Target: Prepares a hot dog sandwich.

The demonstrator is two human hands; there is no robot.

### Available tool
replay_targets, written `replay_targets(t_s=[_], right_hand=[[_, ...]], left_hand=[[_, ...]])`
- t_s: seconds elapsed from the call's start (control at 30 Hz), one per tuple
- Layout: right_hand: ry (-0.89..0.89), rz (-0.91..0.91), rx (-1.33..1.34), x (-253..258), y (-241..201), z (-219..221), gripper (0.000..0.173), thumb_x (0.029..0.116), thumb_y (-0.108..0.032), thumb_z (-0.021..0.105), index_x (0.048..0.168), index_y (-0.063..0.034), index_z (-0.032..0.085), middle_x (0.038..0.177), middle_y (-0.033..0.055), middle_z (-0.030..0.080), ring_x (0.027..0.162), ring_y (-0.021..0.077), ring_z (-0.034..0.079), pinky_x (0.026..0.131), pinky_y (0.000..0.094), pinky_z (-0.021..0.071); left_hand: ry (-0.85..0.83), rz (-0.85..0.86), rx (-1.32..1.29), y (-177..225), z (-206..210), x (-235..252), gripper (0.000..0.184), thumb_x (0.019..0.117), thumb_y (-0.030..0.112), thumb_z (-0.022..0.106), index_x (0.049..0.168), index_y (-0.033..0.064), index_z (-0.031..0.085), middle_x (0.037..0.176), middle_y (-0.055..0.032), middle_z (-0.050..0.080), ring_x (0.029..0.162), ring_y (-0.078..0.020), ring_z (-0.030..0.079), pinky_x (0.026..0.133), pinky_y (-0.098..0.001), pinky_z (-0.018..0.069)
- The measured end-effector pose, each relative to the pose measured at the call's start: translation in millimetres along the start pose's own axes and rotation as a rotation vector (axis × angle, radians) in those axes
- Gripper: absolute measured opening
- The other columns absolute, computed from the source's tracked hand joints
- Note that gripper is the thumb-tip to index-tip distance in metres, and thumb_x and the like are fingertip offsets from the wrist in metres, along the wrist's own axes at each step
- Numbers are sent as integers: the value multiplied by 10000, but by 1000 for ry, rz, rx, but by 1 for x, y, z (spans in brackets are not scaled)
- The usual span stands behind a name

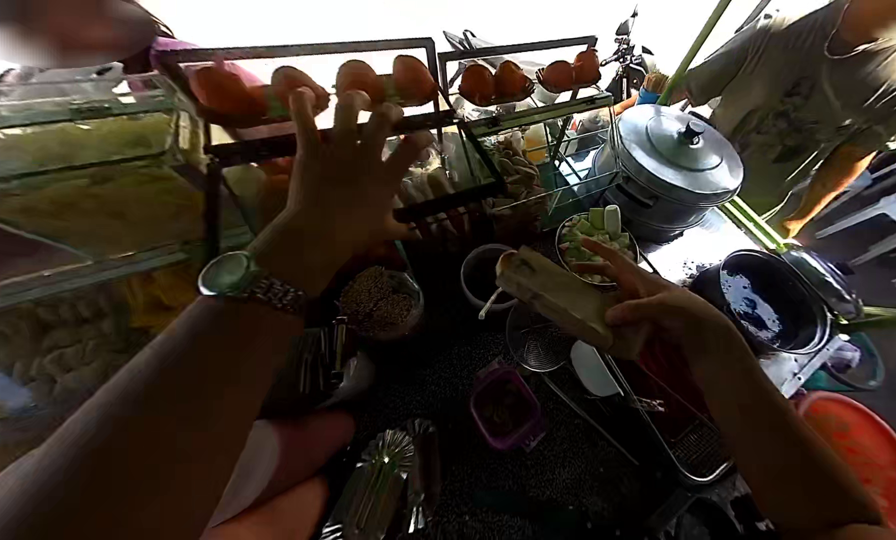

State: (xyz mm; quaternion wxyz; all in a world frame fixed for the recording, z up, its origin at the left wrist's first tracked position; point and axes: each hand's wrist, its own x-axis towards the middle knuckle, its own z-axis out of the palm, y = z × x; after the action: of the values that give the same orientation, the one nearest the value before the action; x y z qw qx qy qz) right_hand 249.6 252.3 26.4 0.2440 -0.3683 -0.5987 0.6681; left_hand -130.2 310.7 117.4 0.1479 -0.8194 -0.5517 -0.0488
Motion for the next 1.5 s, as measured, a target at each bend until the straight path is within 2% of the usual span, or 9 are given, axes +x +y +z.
replay_targets(t_s=[0.33,0.43,0.53,0.63,0.77,0.87,1.07,1.23,1.5], right_hand=[[372,16,155,-181,58,-4,1080,807,-153,786,1621,-134,75,1587,84,375,1111,141,676,902,334,603],[492,-31,115,-197,61,12,1074,815,-159,780,1634,-169,85,1574,106,388,1113,153,668,905,346,599],[589,-27,-50,-199,61,36,1018,835,-111,742,1638,-155,117,1597,134,364,1118,143,655,900,327,583],[621,17,-347,-201,69,68,936,855,-87,740,1631,-117,218,1613,196,322,1242,225,569,994,379,518],[466,-118,-502,-205,99,105,852,824,-36,754,1574,-23,352,1609,277,300,1350,351,523,1037,442,525],[300,-129,-446,-212,111,103,911,863,-273,819,1580,-3,326,1586,272,345,1333,330,526,1068,435,488],[689,397,-884,-222,176,11,980,851,-541,779,1600,-83,344,1597,297,343,1443,512,356,1105,700,316],[662,586,-962,-221,208,-28,919,938,-376,743,1608,5,243,1423,304,527,1331,481,491,1094,655,349],[742,570,-981,-271,177,-33,620,1038,-398,591,1433,69,490,1331,291,578,1224,459,586,994,588,491]], left_hand=[[96,-118,-268,28,116,-18,787,736,-48,848,1449,18,523,1475,-402,393,1374,-697,241,1068,-884,24],[230,-267,-704,97,89,-29,539,983,249,575,1415,-58,472,1446,-409,402,1341,-630,361,1039,-825,237],[-98,-565,-1542,226,32,-74,480,1088,350,386,1468,58,397,1381,-124,534,1158,-206,610,957,-412,521],[-490,-720,-2067,317,36,-134,594,1083,455,322,1546,84,287,1439,-160,523,1132,-293,661,893,-461,578],[-406,-859,-2289,377,57,-185,679,976,317,468,1555,130,165,1275,-119,602,1040,-205,682,827,-376,605],[-212,-990,-2408,393,67,-208,408,1002,154,433,1394,65,366,1112,-109,685,967,-188,723,793,-357,632],[-231,-950,-2608,382,91,-249,404,921,278,584,1277,96,526,1213,-166,691,1112,-366,689,880,-560,593],[-158,-1012,-2570,379,81,-252,325,955,249,522,1250,114,543,1202,-140,702,1098,-354,701,876,-552,600],[-68,-1007,-2486,389,80,-235,326,1002,245,386,1274,109,506,1212,-157,687,1041,-342,715,837,-506,615]])
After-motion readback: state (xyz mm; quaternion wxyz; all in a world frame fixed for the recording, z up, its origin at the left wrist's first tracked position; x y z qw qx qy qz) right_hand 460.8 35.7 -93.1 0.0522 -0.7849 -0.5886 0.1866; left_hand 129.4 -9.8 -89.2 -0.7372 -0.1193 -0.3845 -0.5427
